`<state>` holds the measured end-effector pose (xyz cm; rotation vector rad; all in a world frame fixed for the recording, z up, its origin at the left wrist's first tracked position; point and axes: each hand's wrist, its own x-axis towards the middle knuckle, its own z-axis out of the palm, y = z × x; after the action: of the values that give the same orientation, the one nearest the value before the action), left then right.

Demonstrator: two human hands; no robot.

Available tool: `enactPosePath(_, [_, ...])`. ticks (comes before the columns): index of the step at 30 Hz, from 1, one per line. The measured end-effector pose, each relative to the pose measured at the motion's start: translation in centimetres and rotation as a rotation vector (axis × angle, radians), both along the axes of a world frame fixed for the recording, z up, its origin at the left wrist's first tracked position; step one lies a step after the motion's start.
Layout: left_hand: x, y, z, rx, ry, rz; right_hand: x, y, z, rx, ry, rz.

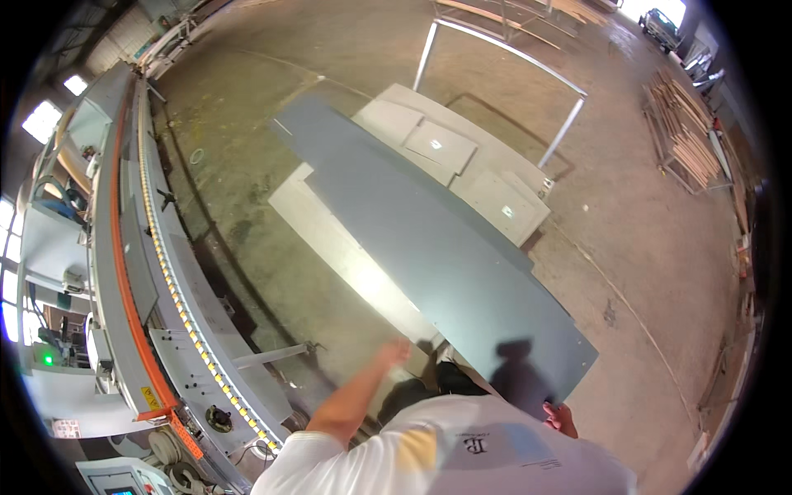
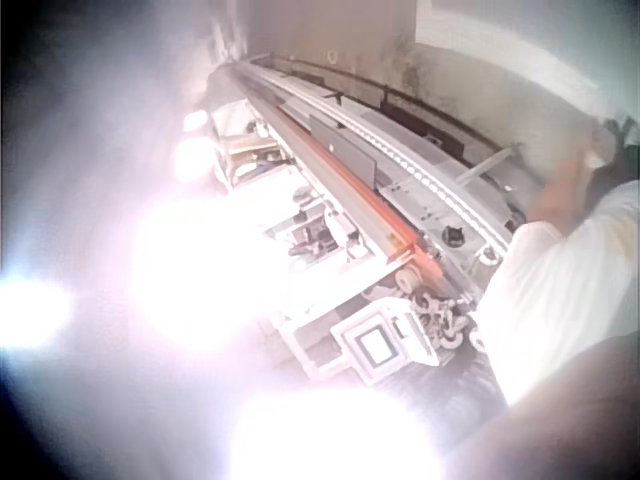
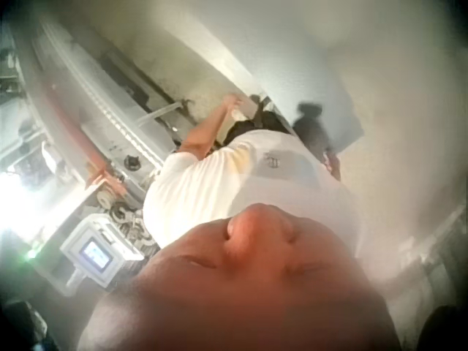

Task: The person repeatedly picks up grey metal sheets from a stack on the floor and places them onto a conveyor belt. They then push the sheets through a processing machine and retrieve them from the other side, stacking them back on the floor.

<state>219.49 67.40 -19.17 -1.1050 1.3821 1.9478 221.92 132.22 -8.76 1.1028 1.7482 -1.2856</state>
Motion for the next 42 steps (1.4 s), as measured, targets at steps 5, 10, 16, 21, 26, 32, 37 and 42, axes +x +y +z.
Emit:
enactPosePath(5, [-10.4,3.4,-1.9,0.187,0.007,0.316,5.2,8.0,7.6,0.171,0.180,-0.310])
enactPosePath(10, [-14.6,3.7,-3.7,0.359,0.085,0.648,10.1,9.1,8.9,0.713,0.364,-0.829])
enactPosePath(16, [-16.7,3.4,-0.7,0.219,-0.018,0.746,4.5,0.6,18.2,1.008,0.127,-0.665])
enactPosePath(21, [-13.4,4.3,4.2,0.388,0.236,0.799,5.5,8.1,14.3,0.925,0.490,-0.762])
enactPosePath(26, [-8.7,0.6,10.9,0.358,0.490,0.938,-2.7,8.7,10.4,0.348,0.961,-1.049])
enactPosePath(32, [-0.8,0.3,25.5,0.308,0.598,1.184,-16.4,3.8,6.0,0.113,0.799,-0.847])
enactPosePath(37, [9.1,3.6,30.9,0.148,0.752,1.450,-26.8,-4.0,1.7,-0.112,0.650,-0.567])
enactPosePath(42, [20.7,8.4,29.3,0.064,0.867,1.803,-35.7,-13.7,-2.4,-0.351,0.534,-0.291])
